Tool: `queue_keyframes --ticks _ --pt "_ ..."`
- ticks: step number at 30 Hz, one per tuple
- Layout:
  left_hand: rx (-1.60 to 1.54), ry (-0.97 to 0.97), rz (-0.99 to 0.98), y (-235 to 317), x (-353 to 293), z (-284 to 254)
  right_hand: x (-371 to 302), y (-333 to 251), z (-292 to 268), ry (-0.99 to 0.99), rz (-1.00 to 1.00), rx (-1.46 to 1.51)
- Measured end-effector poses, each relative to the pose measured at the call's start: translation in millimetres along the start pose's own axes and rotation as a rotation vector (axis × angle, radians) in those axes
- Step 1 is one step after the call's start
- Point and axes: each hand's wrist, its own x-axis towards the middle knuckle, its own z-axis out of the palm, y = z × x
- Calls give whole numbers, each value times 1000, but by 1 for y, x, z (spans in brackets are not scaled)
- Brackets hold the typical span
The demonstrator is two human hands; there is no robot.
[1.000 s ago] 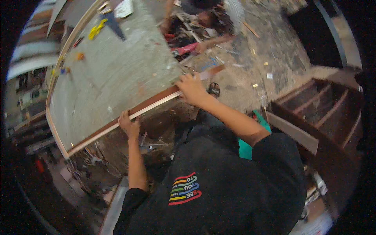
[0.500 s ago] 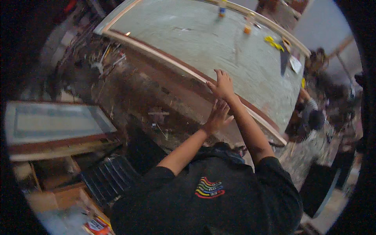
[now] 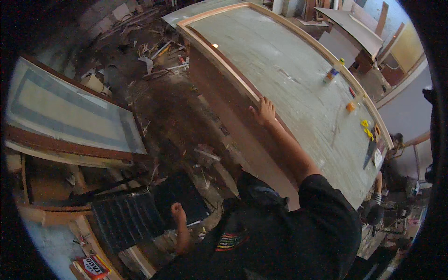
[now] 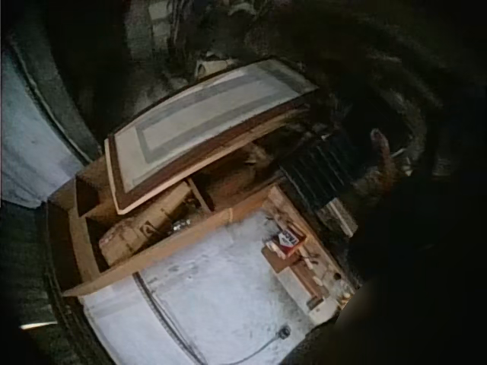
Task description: The person applies glue to a wooden strip and fits it into a rectangular wooden frame on a workbench. They repeatedly pick up, align, and press the strip along the frame edges, adjusting its position multiple times. Another person is visible in the background working separately.
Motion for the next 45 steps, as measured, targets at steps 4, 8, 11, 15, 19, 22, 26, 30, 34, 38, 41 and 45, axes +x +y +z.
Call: queue_keyframes --ticks 4,8,11,15,19,22,26,30,34,38,41,45 --pt "-297 117 -564 -4 2 22 114 -39 30 91 60 145" --pt "-139 -221 -625 51 26 72 242 -72 73 136 117 223" --pt "-159 -362 -517 122 79 111 328 -99 104 163 199 347" --pt "-222 -391 -399 199 184 137 420 -134 145 136 187 294" --pt "-267 -312 -362 242 281 148 486 -170 179 -31 160 155" --pt "-277 -302 -396 260 343 159 540 -190 194 66 158 112" --pt "-237 -369 -479 262 414 181 595 -201 209 47 189 172" --pt "-140 -501 -533 265 513 194 620 -214 219 -94 289 163" --pt "-18 -592 -499 278 641 185 631 -238 228 -34 532 158" --pt "111 -653 -238 314 816 202 645 -267 234 302 522 14" --pt "193 -653 144 370 961 243 651 -282 235 188 584 19" --pt "63 -608 179 517 1101 334 656 -292 234 191 588 21"
